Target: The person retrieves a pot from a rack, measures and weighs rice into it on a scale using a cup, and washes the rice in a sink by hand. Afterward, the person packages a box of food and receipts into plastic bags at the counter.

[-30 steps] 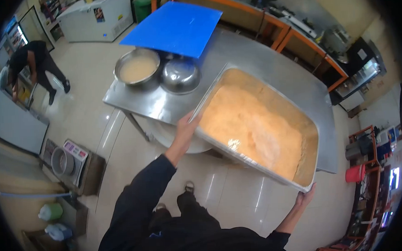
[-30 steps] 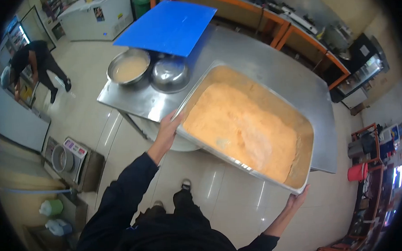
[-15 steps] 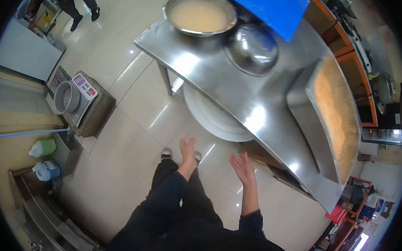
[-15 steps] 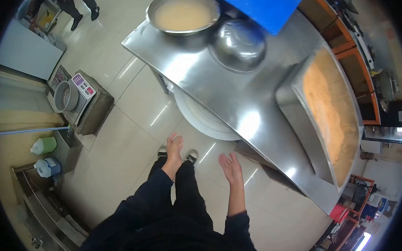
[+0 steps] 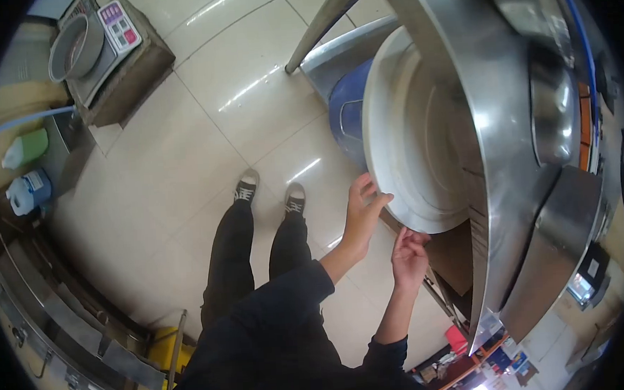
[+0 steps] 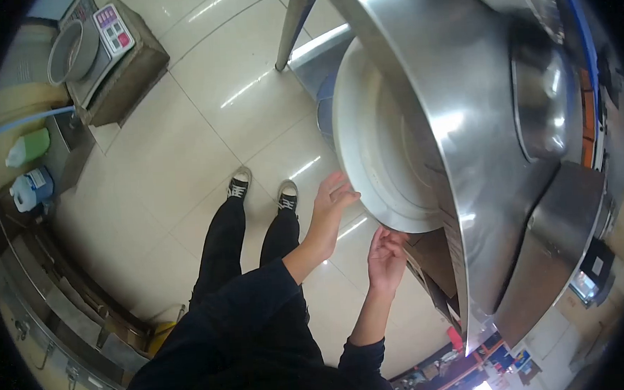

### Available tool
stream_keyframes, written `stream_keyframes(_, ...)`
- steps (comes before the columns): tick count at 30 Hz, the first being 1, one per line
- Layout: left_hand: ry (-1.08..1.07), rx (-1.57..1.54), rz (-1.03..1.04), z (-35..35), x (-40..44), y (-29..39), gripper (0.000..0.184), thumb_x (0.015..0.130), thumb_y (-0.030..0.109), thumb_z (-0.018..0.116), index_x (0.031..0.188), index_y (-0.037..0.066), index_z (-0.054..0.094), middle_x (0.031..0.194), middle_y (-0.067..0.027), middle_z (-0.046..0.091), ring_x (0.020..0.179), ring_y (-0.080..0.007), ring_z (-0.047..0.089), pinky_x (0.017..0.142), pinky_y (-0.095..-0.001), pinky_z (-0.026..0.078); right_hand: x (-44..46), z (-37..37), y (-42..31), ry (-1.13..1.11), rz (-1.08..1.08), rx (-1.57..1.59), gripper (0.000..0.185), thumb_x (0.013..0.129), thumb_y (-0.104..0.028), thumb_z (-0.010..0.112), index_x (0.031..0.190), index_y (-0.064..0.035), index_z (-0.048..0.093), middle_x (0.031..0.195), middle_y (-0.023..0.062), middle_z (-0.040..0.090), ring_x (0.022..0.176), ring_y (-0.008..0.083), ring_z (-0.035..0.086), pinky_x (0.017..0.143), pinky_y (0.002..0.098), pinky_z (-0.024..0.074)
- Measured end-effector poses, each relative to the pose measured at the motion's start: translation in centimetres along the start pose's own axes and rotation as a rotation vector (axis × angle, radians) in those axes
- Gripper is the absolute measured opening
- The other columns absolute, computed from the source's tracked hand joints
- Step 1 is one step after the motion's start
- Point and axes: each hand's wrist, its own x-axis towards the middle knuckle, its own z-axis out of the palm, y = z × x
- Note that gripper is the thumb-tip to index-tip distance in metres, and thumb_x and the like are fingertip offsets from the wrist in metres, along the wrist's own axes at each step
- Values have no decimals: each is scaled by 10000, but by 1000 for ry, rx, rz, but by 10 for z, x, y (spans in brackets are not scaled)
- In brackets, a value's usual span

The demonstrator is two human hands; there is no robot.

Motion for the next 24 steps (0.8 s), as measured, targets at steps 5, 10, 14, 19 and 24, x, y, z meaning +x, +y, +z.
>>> stream_keyframes(5,-117,11,32,1,5,8,586,714,130,637,1203,23,332,1099,-82,443,1102,-179,390,953,-318,275,7,-8,3,95,-250,-233,256,669,147,425,774,-86,432,735,33,469,762,161,507,840,327,457)
stream_keyframes(10,-662,-293,135,33,-40,10,454,771,0,530,1188,16,351,1074,-83,454,1045,-173,467,883,-310,395,23,-33,18,-114,-640,-1272,90,798,-28,479,860,-90,500,733,27,525,693,128,517,699,269,447)
stream_keyframes(14,-904,-214,1,30,-38,2,493,829,21,474,1292,4,308,1229,-149,431,1203,-225,389,970,-340,334,56,40,27,57,-619,-1584,140,831,-105,546,967,-81,534,697,37,563,599,108,527,537,225,434)
stream_keyframes(19,-1028,8,71,18,-20,6,400,896,114,447,1284,34,394,1343,-141,369,1238,-264,357,1029,-399,259,223,98,-19,-149,-556,-2020,355,806,-184,599,1132,-77,507,974,130,586,840,194,579,661,293,485)
stream_keyframes(24,-1184,114,328,24,9,10,371,895,115,430,1255,26,431,1264,-157,455,1250,-295,322,1059,-466,120,341,94,12,-705,-1266,-2557,415,801,-218,607,1148,-32,476,1087,159,534,1017,239,514,836,380,440)
